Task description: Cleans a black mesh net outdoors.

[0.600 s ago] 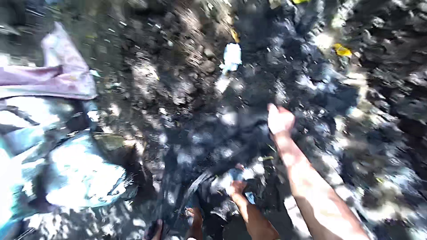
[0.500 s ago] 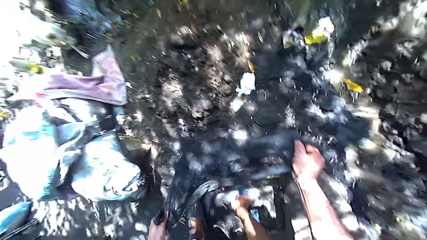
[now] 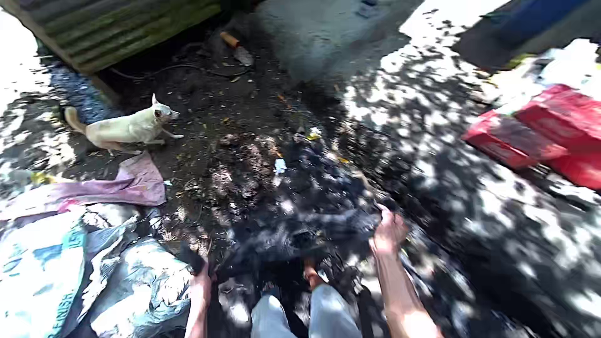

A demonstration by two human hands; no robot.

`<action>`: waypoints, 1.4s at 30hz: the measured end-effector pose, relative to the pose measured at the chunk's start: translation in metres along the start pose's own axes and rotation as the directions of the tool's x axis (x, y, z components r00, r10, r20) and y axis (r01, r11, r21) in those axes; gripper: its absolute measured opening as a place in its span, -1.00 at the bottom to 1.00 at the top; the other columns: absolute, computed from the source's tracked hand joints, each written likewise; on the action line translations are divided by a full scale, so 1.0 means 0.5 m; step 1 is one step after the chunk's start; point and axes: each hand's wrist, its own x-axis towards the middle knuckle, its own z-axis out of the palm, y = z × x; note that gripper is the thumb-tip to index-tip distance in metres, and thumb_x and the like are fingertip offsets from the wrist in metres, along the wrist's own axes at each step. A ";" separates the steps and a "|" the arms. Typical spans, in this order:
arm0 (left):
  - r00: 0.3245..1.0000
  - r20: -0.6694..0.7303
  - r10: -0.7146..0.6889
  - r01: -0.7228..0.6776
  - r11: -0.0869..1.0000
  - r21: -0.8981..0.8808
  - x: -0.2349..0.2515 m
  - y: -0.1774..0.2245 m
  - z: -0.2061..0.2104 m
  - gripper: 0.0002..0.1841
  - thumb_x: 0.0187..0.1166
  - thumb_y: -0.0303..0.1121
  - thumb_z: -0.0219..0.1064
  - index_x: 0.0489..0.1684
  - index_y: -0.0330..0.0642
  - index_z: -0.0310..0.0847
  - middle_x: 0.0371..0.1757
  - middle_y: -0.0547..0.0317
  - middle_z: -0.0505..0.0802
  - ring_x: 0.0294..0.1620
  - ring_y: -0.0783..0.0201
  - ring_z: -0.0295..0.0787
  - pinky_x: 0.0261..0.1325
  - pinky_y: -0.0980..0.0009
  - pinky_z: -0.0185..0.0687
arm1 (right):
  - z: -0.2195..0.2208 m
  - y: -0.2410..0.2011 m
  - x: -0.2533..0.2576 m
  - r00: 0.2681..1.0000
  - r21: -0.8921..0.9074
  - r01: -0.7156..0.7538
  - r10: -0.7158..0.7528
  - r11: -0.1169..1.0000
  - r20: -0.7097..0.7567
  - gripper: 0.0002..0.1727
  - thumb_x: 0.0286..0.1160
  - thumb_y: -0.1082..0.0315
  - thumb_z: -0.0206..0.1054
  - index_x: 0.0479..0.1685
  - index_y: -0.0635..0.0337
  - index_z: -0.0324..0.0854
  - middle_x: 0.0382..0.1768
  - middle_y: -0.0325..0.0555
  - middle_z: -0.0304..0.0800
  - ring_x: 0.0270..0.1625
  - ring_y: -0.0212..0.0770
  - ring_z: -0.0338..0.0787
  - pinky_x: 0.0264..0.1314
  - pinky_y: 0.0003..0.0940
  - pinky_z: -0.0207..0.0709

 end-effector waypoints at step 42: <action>0.686 0.561 0.463 -0.139 0.841 -0.523 -0.527 0.566 0.494 -0.37 0.91 0.05 -0.17 -0.81 0.06 0.21 -0.87 0.42 0.23 -0.88 0.40 0.10 -0.75 0.41 0.20 | -0.733 0.106 -0.046 0.853 0.602 -0.191 0.435 0.775 -0.289 -0.70 0.76 0.09 0.24 -0.18 0.12 0.67 -0.47 -0.28 0.65 -0.61 -0.37 0.57 -0.58 -0.39 0.55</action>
